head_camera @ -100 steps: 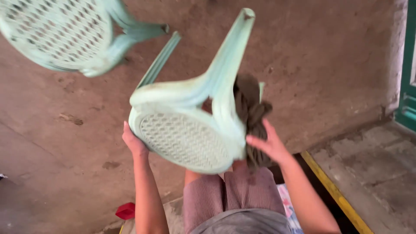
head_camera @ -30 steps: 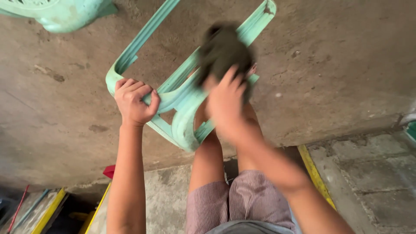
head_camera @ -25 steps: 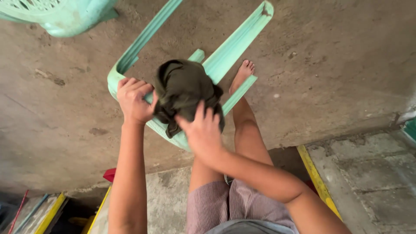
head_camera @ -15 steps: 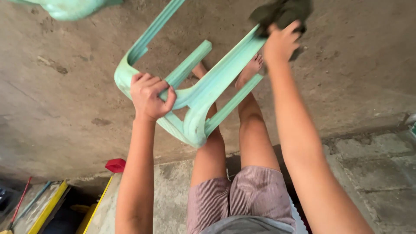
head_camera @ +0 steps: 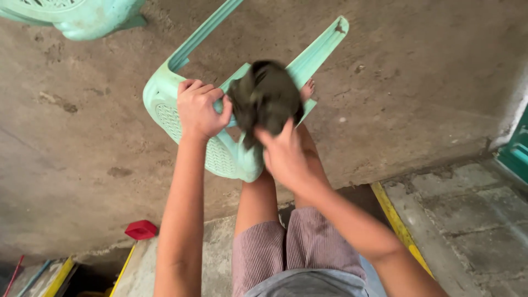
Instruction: The person is wiping down plastic chairs with a cloth.
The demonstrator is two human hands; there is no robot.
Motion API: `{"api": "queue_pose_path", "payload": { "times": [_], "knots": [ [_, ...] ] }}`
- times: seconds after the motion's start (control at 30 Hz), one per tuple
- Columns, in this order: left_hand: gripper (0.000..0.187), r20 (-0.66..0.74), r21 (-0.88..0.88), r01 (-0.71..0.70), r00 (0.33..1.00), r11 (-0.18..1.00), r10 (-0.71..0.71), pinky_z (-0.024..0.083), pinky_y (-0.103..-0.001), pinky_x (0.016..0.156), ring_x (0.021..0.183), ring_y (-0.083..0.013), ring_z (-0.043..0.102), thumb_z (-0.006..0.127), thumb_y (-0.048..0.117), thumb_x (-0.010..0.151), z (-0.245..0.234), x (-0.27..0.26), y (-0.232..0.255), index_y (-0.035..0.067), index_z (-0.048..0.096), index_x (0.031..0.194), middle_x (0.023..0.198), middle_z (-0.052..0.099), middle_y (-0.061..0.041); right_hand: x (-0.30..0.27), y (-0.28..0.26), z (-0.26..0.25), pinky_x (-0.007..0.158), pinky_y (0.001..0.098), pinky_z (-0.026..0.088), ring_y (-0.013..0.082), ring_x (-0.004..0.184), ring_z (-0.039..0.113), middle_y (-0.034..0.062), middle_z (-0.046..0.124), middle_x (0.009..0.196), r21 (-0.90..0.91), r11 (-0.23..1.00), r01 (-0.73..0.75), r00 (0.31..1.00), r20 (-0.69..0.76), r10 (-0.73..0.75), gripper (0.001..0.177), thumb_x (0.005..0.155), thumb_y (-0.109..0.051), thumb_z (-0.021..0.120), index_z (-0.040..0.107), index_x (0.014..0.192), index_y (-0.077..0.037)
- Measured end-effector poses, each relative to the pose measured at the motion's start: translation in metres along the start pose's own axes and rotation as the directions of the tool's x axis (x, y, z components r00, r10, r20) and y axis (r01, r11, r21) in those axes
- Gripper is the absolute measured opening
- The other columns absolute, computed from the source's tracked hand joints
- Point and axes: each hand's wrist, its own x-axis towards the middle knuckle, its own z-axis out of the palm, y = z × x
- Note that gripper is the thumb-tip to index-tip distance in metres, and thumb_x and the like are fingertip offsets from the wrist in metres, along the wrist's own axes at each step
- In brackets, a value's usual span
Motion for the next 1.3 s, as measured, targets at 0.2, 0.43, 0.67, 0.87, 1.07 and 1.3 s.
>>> {"api": "queue_pose_path", "payload": {
  "times": [0.2,0.43,0.67,0.87,1.07,1.3],
  "knots": [
    [0.021,-0.027,0.025,0.027,0.999,0.999,-0.026,0.042,-0.051,0.106,0.093,-0.0284,0.067,0.069,0.029,0.088,0.045,-0.004,0.057,0.009,0.073,0.086,0.095,0.068,-0.012,-0.016,0.054,-0.011,0.119,0.0522,0.028,0.0471,0.140,0.040,0.0247,0.050,0.150,0.330,0.914,0.236,0.964,-0.201,-0.176,0.088,0.076,-0.013,0.088,0.044,0.152,-0.008],
    [0.057,0.005,-0.477,0.667,0.653,0.572,-0.757,0.043,-0.056,0.102,0.118,-0.0464,0.057,0.042,0.043,0.099,0.064,-0.056,-0.069,0.005,0.057,0.139,0.129,0.062,-0.025,0.026,0.143,-0.036,0.117,0.0451,0.042,0.0312,0.139,0.047,0.0151,0.047,0.150,0.687,0.725,0.048,0.979,-0.175,0.101,0.084,0.078,-0.012,0.088,0.042,0.148,-0.014],
    [0.084,0.452,-0.498,0.844,0.448,0.198,-0.771,0.051,-0.042,0.089,0.094,-0.0253,0.064,0.038,0.068,0.101,0.166,-0.133,-0.085,-0.006,0.078,0.104,0.099,0.074,-0.020,0.059,0.198,-0.080,0.107,0.0431,0.052,0.0301,0.132,0.058,0.0145,0.059,0.145,0.771,0.636,-0.035,0.970,-0.126,0.206,0.075,0.086,-0.005,0.082,0.046,0.150,-0.020],
    [0.063,0.088,-0.610,0.647,0.630,0.458,-0.772,0.053,-0.038,0.073,0.075,-0.0182,0.062,0.056,0.052,0.102,0.092,-0.053,-0.007,-0.008,0.077,0.105,0.081,0.072,-0.016,0.055,0.217,-0.069,0.108,0.0478,0.053,0.0328,0.137,0.054,0.0175,0.049,0.155,0.892,0.451,-0.018,0.948,-0.127,0.291,0.073,0.094,-0.006,0.072,0.037,0.155,-0.022],
    [0.061,-0.001,-0.355,0.555,0.804,0.752,-0.594,0.055,-0.043,0.069,0.070,-0.0268,0.070,0.063,0.056,0.097,0.032,0.006,0.014,-0.003,0.078,0.099,0.075,0.072,-0.016,0.048,0.268,0.044,0.116,0.0516,0.042,0.0309,0.148,0.040,0.0120,0.029,0.169,0.950,0.210,-0.232,0.868,0.105,0.485,0.078,0.103,-0.033,0.058,0.012,0.166,-0.024],
    [0.045,0.026,-0.201,0.363,0.930,0.910,-0.366,0.050,-0.047,0.064,0.067,-0.0368,0.066,0.068,0.045,0.096,0.018,0.011,-0.033,0.003,0.074,0.079,0.071,0.067,-0.016,0.011,0.250,0.076,0.109,0.0430,0.045,0.0298,0.133,0.053,0.0148,0.055,0.150,0.887,0.413,-0.208,0.942,0.068,0.327,0.053,0.104,-0.011,0.060,0.047,0.155,-0.013]
  ]
}}
